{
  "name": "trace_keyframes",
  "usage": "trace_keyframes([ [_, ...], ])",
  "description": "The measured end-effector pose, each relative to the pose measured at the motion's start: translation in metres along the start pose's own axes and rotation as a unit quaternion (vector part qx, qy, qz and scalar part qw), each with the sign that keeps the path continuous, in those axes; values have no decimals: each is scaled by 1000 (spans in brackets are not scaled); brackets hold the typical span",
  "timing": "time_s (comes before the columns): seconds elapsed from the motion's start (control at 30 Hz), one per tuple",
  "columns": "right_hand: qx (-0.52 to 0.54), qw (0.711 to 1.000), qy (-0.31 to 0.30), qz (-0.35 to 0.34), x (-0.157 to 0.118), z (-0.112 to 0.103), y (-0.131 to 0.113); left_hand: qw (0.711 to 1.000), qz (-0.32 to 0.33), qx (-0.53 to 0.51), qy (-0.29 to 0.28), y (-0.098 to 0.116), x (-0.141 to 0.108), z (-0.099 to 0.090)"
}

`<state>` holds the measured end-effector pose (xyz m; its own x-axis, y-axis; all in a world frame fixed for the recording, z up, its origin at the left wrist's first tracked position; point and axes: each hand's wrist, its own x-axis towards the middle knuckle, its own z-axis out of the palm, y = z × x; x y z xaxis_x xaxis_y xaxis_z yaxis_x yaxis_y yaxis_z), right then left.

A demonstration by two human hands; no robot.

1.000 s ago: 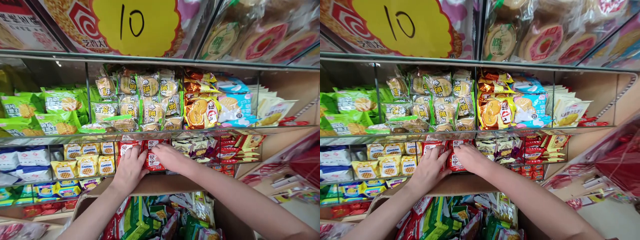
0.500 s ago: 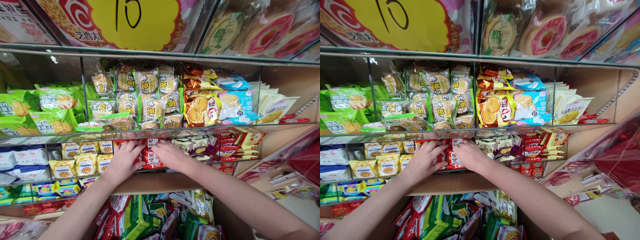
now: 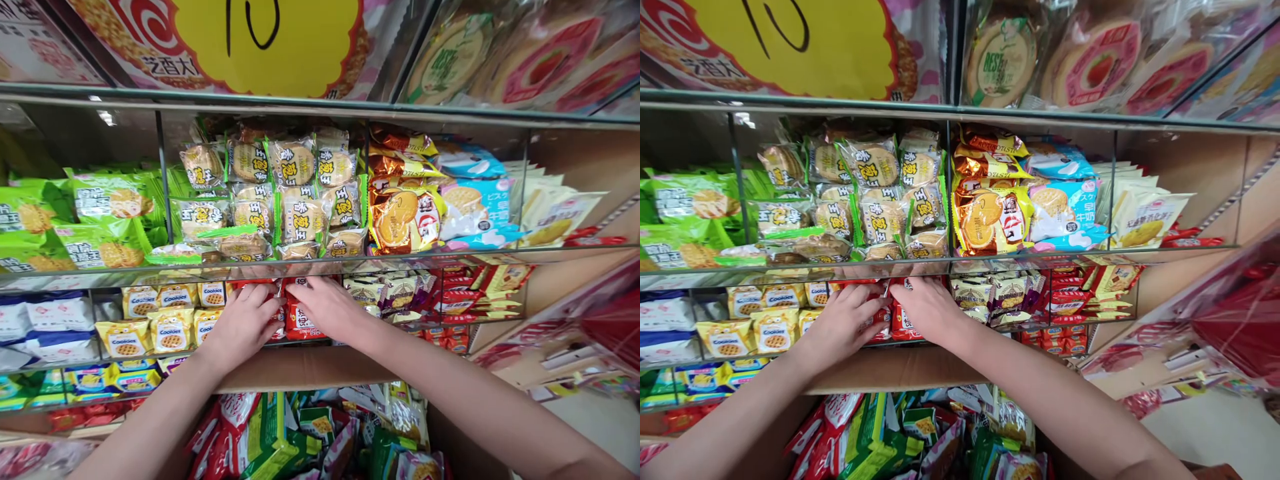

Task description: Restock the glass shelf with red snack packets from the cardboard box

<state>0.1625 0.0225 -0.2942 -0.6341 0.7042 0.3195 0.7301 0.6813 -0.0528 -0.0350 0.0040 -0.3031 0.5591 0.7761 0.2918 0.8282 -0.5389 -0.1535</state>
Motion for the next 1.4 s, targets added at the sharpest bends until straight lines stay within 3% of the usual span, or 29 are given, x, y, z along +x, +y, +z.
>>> trace_keyframes([
  [0.2,108,992,-13,-58,23,9,8,1000,13,22,1,0,-1,2],
  [0.33,117,991,2,-72,23,9,11,999,4,41,4,5,0,2],
  [0.47,114,987,100,-61,2,14,7,998,-11,56,3,9,1,2],
  [0.57,137,970,201,-2,-17,23,5,998,-18,56,2,9,0,4],
  [0.67,140,959,235,72,-29,29,8,998,-24,51,0,9,0,4],
  [0.77,106,965,218,97,-32,27,14,998,-32,47,-3,11,2,2],
  [0.93,34,984,135,113,-33,13,20,996,-71,55,5,18,10,-2],
  [1.17,-27,985,58,161,-30,-6,15,992,-94,89,-4,25,19,-6],
  [1.4,-122,975,-11,186,-25,-4,2,989,-99,112,-1,28,25,-4],
])
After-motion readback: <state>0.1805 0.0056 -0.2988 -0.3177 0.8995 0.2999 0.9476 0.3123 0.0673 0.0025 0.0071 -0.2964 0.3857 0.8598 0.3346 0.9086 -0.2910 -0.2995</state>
